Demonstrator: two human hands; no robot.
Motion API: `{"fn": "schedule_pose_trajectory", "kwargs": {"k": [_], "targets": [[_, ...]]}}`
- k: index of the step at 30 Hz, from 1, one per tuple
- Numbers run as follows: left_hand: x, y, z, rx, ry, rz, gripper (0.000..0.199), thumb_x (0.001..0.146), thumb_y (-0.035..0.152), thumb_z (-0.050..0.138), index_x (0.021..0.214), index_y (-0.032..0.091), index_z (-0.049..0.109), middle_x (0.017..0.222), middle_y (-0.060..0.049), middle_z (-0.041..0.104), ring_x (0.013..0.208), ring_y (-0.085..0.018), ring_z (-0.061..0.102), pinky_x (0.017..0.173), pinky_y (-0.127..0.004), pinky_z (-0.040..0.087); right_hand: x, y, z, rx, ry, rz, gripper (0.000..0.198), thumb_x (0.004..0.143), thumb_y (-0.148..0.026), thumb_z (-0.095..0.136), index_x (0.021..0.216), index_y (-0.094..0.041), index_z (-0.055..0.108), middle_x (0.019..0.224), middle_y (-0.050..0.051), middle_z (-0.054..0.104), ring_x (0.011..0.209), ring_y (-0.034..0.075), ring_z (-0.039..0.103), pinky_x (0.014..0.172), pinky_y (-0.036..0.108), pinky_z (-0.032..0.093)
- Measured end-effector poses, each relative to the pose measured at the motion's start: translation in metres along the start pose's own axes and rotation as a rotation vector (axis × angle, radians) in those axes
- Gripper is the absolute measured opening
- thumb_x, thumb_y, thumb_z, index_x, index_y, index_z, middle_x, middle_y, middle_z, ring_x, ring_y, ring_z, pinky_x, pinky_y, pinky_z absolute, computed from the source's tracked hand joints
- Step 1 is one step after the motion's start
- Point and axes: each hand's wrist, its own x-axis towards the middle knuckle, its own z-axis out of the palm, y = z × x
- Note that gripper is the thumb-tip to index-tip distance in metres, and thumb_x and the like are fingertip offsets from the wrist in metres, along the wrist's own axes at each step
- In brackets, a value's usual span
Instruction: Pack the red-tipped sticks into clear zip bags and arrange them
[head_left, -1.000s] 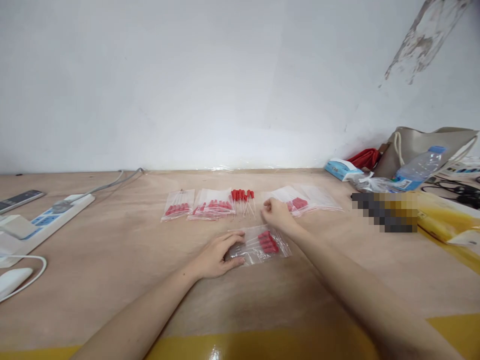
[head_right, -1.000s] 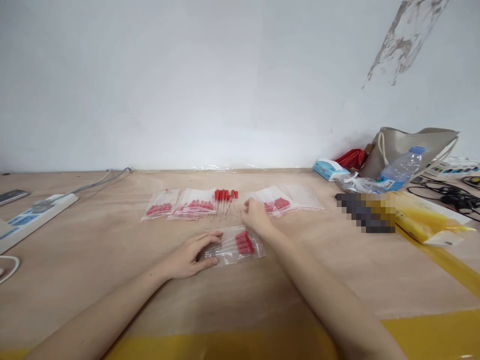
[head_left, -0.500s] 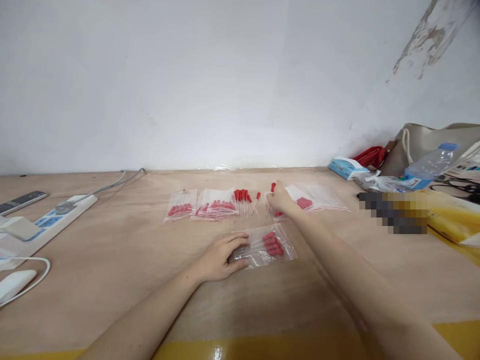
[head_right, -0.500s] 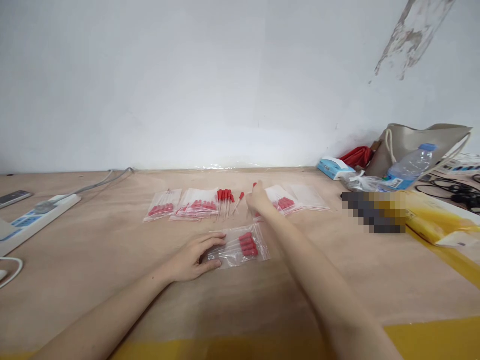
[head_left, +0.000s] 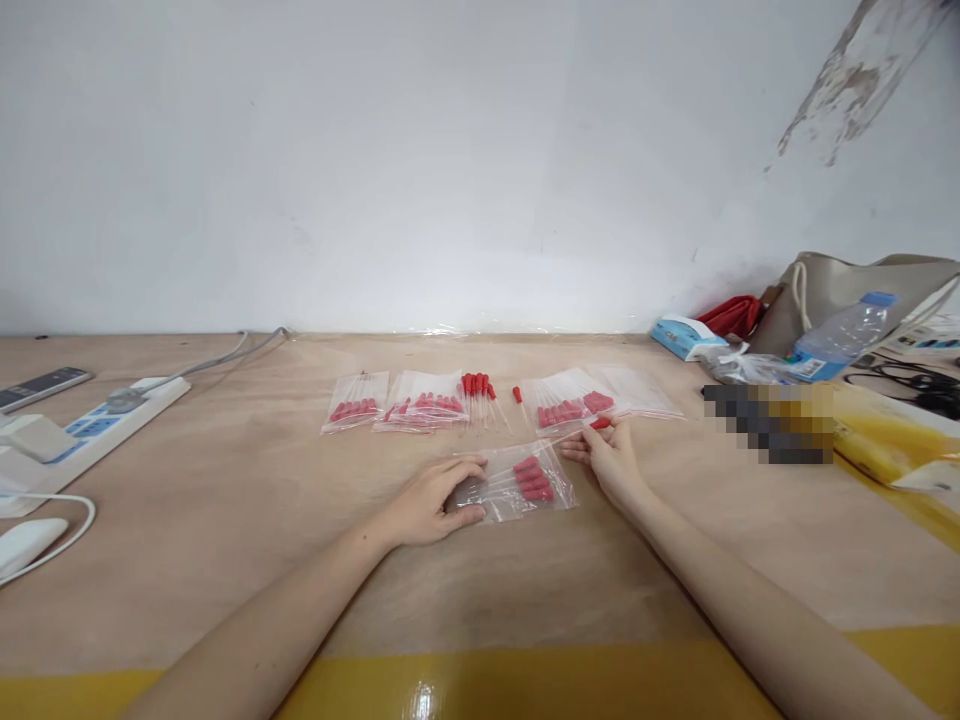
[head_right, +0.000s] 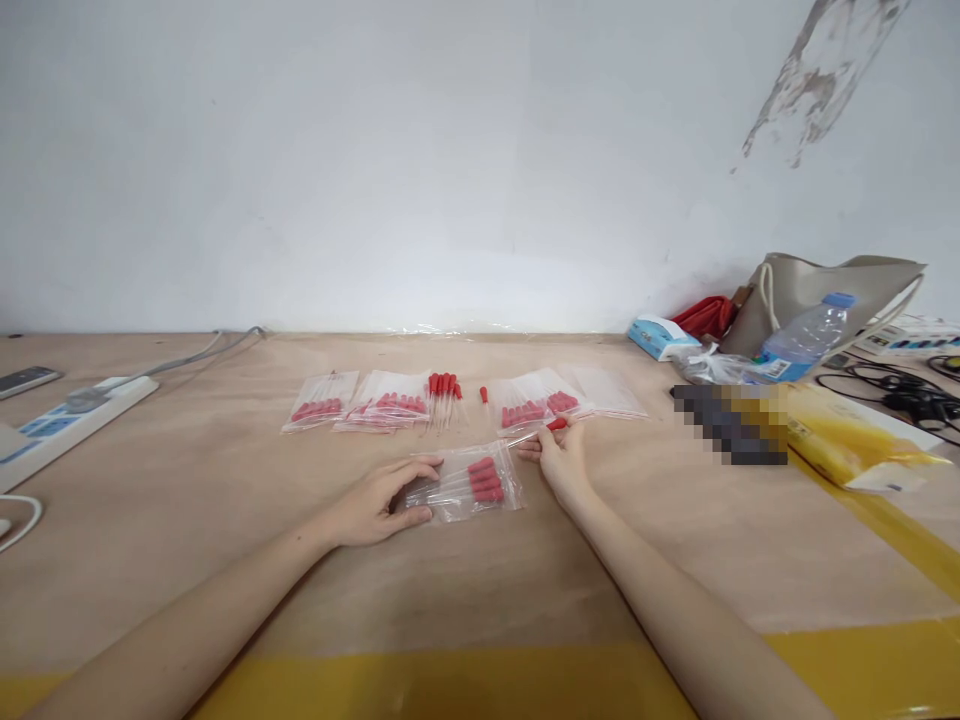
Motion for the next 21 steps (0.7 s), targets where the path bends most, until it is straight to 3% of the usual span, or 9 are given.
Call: {"fn": "schedule_pose_trajectory", "kwargs": {"k": [5, 13, 18, 21], "targets": [[0.0, 0.001, 0.0, -0.008, -0.005, -0.004, 0.031, 0.082, 0.037, 0.054, 0.109, 0.023, 0.048, 0.13, -0.006, 0.045, 0.117, -0.02, 0.044, 0.097, -0.036, 0.037, -0.011, -0.002, 0.006, 0.0, -0.191, 0.061, 0.039, 0.066, -0.04, 0.063, 0.09, -0.023, 0.037, 0.064, -0.007, 0.055, 0.056, 0.01, 0.059, 0.056, 0.025, 0.051], [-0.001, 0.0, 0.0, -0.027, -0.014, -0.001, 0.032, 0.082, 0.036, 0.055, 0.11, 0.023, 0.049, 0.133, -0.006, 0.042, 0.12, -0.02, 0.041, 0.099, -0.036, 0.035, -0.006, -0.009, -0.006, -0.374, -0.602, 0.147, 0.036, 0.066, -0.046, 0.064, 0.083, -0.018, 0.05, 0.05, -0.009, 0.046, 0.04, 0.004, 0.04, 0.037, 0.016, 0.03], [-0.001, 0.0, 0.0, -0.022, -0.01, -0.005, 0.032, 0.082, 0.036, 0.056, 0.11, 0.023, 0.049, 0.133, -0.005, 0.042, 0.12, -0.02, 0.041, 0.099, -0.035, 0.035, -0.001, -0.013, -0.004, -0.488, -0.743, 0.134, 0.039, 0.071, -0.047, 0.058, 0.095, -0.016, 0.057, 0.054, -0.006, 0.051, 0.038, 0.004, 0.041, 0.035, 0.016, 0.032], [0.0, 0.001, 0.0, -0.022, -0.006, -0.001, 0.033, 0.082, 0.035, 0.055, 0.111, 0.023, 0.048, 0.133, -0.006, 0.042, 0.12, -0.02, 0.041, 0.099, -0.036, 0.036, 0.0, -0.012, -0.004, -0.501, -0.755, 0.116, 0.041, 0.072, -0.045, 0.057, 0.1, -0.016, 0.059, 0.052, -0.006, 0.05, 0.037, 0.004, 0.04, 0.036, 0.017, 0.034]]}}
